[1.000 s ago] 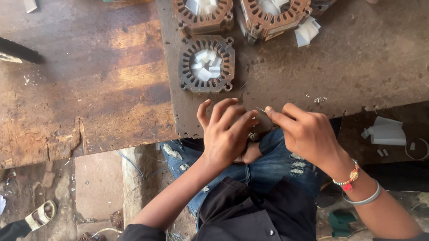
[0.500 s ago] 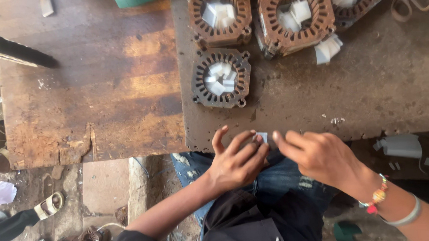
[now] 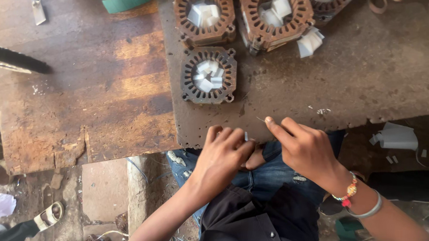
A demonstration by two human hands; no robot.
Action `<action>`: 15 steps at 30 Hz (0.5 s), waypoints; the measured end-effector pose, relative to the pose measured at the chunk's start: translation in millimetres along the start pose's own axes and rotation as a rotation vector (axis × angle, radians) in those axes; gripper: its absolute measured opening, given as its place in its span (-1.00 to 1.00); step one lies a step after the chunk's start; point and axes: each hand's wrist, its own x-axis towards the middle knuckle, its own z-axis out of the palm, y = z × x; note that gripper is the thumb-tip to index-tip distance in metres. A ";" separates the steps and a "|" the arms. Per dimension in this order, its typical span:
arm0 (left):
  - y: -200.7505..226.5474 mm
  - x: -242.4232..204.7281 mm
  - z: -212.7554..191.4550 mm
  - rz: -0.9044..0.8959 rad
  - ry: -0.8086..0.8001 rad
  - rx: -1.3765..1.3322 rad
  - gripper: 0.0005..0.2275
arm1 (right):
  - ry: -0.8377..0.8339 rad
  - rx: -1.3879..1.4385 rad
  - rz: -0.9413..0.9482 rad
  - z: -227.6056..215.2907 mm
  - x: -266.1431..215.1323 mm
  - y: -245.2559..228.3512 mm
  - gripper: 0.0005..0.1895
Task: The person sits at a wooden workbench and uses a small red-handled tool to scrape or clean the edges of small white rectangular pieces. They then place these pieces into the slots of circular metal stator components. The person repeats this process, handling the white pieces and the metal parts with both hands.
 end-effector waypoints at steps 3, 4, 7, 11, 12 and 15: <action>-0.2 5.4 0.8 -0.171 0.070 -0.343 -0.76 | 0.028 -0.031 -0.003 -1.4 0.1 -3.8 -0.47; -3.9 12.5 7.1 -0.293 0.061 -0.595 -0.82 | 0.053 -0.046 -0.007 -2.1 1.6 -3.6 -0.47; -11.8 23.8 30.8 -0.382 0.111 -0.378 -0.91 | 0.085 -0.036 0.007 -1.2 -2.5 -7.5 -0.50; -8.0 18.3 43.3 -0.099 0.405 0.068 -0.83 | 0.093 0.007 0.042 -0.8 -1.6 -7.9 -0.60; -8.6 15.5 42.2 -0.034 0.353 0.152 -0.78 | 0.091 0.019 0.044 -1.0 -0.7 -8.1 -0.63; -14.6 5.2 35.3 0.142 0.247 0.344 -0.64 | 0.062 0.068 0.051 -3.8 -1.2 -7.0 -0.57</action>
